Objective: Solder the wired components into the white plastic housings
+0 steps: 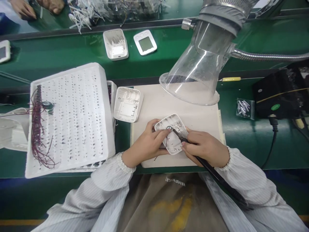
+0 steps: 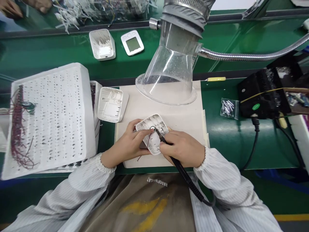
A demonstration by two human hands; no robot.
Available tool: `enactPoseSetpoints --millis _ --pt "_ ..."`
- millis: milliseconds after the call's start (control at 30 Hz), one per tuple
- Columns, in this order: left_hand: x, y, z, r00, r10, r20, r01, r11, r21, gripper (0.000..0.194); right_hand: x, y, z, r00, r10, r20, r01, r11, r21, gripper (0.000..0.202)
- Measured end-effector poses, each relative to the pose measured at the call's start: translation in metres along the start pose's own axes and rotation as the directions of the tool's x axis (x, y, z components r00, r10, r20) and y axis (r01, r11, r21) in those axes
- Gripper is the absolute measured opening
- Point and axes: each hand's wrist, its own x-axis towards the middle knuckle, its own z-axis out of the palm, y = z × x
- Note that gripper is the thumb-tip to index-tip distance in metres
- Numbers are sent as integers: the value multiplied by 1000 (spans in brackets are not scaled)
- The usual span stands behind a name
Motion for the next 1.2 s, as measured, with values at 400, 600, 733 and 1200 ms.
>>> enactPoseSetpoints --millis 400,600,733,1200 --pt "-1 0 1 1000 -6 -29 5 1000 -16 72 -3 3 1 996 29 -85 -19 994 108 26" --pt "-1 1 6 996 5 -90 -4 1000 4 75 -4 7 -1 974 70 -215 -12 966 260 16" --pt "-4 -2 14 985 27 -170 -31 999 -18 80 -3 8 -2 967 79 -243 -19 971 240 10" --pt "-6 -9 10 993 -105 -62 82 951 -298 120 -11 11 -12 954 124 -275 -51 965 258 11"
